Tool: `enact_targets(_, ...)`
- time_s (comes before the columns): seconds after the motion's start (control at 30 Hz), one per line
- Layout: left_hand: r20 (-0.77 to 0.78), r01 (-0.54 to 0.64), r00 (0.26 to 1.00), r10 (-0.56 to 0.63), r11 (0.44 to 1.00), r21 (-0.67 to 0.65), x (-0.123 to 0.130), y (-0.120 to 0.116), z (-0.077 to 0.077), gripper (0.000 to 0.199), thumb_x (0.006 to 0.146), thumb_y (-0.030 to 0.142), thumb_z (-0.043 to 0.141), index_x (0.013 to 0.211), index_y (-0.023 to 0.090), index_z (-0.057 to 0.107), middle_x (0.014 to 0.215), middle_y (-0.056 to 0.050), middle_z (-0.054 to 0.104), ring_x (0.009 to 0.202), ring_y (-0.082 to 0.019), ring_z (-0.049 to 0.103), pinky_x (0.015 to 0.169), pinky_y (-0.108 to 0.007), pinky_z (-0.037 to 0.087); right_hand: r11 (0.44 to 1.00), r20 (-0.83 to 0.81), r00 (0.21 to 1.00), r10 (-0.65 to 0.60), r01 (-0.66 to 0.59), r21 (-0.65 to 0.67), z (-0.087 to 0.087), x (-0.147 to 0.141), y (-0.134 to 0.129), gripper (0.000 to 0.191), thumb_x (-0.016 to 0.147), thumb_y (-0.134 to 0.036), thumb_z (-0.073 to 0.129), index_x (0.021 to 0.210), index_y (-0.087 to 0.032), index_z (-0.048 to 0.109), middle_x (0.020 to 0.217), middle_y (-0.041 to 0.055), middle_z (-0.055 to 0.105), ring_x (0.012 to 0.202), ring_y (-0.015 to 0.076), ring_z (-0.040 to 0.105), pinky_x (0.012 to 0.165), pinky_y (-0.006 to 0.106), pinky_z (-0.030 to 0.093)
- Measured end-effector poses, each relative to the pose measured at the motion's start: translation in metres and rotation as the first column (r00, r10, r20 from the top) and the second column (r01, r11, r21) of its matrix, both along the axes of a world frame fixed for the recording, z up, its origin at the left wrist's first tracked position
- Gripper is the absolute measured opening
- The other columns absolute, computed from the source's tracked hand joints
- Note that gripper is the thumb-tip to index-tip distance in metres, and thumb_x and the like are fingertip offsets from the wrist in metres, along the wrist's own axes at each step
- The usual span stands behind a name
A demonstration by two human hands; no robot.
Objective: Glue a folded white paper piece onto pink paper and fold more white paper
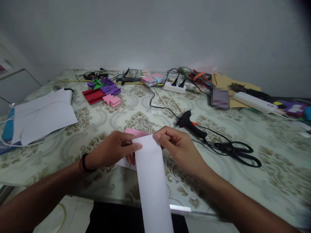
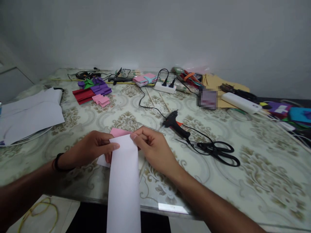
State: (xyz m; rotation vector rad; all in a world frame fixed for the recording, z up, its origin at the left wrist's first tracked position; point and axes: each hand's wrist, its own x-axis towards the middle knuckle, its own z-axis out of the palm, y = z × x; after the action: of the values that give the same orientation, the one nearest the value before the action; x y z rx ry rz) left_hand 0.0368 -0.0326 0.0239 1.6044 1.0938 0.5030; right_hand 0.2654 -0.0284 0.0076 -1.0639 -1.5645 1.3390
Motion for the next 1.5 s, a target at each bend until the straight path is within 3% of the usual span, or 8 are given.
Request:
enact_targets(0.2, 0.009, 0.013, 1.000, -0.013, 1.000, -0.020, -0.002, 0.002, 0.001, 0.034, 0.097, 0.035, 0.063, 0.069, 0.016, 0.063, 0.062, -0.001, 0.074, 0.056, -0.013, 0.070, 0.056, -0.020, 0.051, 0.999, 0.034, 0.999, -0.033, 0.032, 0.014, 0.002, 0.001, 0.000, 0.034, 0.093, -0.051, 0.065, 0.080, -0.019, 0.063, 0.061, -0.0055, 0.046, 0.057, 0.0117, 0.040, 0.054, 0.026, 0.033)
enact_targets(0.37, 0.016, -0.001, 1.000, 0.001, 1.000, -0.017, -0.004, 0.004, 0.003, 0.033, 0.095, 0.034, 0.064, 0.068, 0.015, 0.065, 0.062, -0.002, 0.073, 0.055, -0.012, 0.068, 0.056, -0.020, 0.051, 0.989, 0.115, 0.984, 0.136, -0.130, -0.064, 0.006, 0.003, 0.006, 0.043, 0.088, -0.057, 0.069, 0.068, -0.019, 0.062, 0.062, -0.0028, 0.054, 0.060, 0.0133, 0.047, 0.059, 0.027, 0.038)
enact_targets(0.43, 0.022, 0.001, 1.000, 0.000, 1.000, -0.020, -0.004, 0.005, 0.003, 0.032, 0.095, 0.034, 0.064, 0.069, 0.015, 0.065, 0.062, -0.002, 0.073, 0.055, -0.012, 0.068, 0.055, -0.020, 0.052, 0.988, 0.149, 0.978, 0.148, -0.141, -0.057, 0.006, 0.004, 0.007, 0.045, 0.088, -0.057, 0.069, 0.064, -0.020, 0.060, 0.062, -0.0021, 0.055, 0.061, 0.0138, 0.048, 0.059, 0.028, 0.038)
enact_targets(0.73, 0.061, 0.014, 0.998, -0.010, 0.997, -0.073, -0.003, 0.004, 0.003, 0.033, 0.095, 0.036, 0.065, 0.070, 0.013, 0.068, 0.064, -0.003, 0.073, 0.054, -0.011, 0.066, 0.055, -0.020, 0.052, 0.998, 0.149, 0.988, -0.041, 0.032, 0.058, 0.003, 0.006, 0.006, 0.040, 0.091, -0.048, 0.064, 0.064, -0.020, 0.058, 0.060, -0.0039, 0.042, 0.056, 0.0118, 0.034, 0.053, 0.028, 0.028)
enact_targets(1.07, 0.045, 0.052, 0.998, -0.048, 0.996, -0.071, -0.002, 0.002, 0.005, 0.031, 0.095, 0.032, 0.064, 0.069, 0.014, 0.069, 0.066, -0.003, 0.074, 0.055, -0.011, 0.067, 0.056, -0.020, 0.052, 0.989, 0.140, 0.981, -0.133, 0.122, 0.085, 0.003, 0.006, 0.007, 0.042, 0.088, -0.054, 0.069, 0.066, -0.019, 0.061, 0.062, -0.0019, 0.048, 0.057, 0.0127, 0.039, 0.052, 0.028, 0.032)
enact_targets(1.17, 0.024, 0.031, 0.999, -0.030, 0.999, -0.037, -0.003, 0.003, 0.005, 0.032, 0.094, 0.031, 0.065, 0.067, 0.014, 0.068, 0.063, -0.002, 0.073, 0.054, -0.011, 0.067, 0.056, -0.019, 0.052, 0.996, 0.113, 0.990, -0.080, 0.076, 0.040, 0.002, 0.007, 0.009, 0.043, 0.089, -0.055, 0.069, 0.067, -0.019, 0.063, 0.064, -0.0012, 0.053, 0.060, 0.0135, 0.045, 0.056, 0.028, 0.037)
enact_targets(1.33, 0.039, -0.011, 0.999, 0.011, 1.000, -0.013, -0.006, 0.005, 0.007, 0.032, 0.093, 0.030, 0.065, 0.065, 0.014, 0.067, 0.063, -0.001, 0.071, 0.054, -0.010, 0.067, 0.055, -0.019, 0.052, 0.990, 0.141, 0.982, 0.125, -0.114, -0.085, 0.002, 0.010, 0.012, 0.044, 0.094, -0.056, 0.064, 0.073, -0.018, 0.073, 0.072, 0.0024, 0.068, 0.071, 0.0178, 0.060, 0.069, 0.029, 0.046)
enact_targets(1.5, -0.004, 0.010, 1.000, -0.010, 1.000, -0.005, -0.006, 0.005, 0.010, 0.032, 0.094, 0.029, 0.064, 0.065, 0.014, 0.068, 0.060, -0.001, 0.069, 0.054, -0.010, 0.065, 0.054, -0.018, 0.049, 0.990, 0.176, 0.975, 0.137, -0.129, -0.056, -0.001, 0.012, 0.013, 0.046, 0.093, -0.055, 0.065, 0.067, -0.018, 0.070, 0.069, 0.0017, 0.067, 0.067, 0.0166, 0.057, 0.066, 0.029, 0.042)
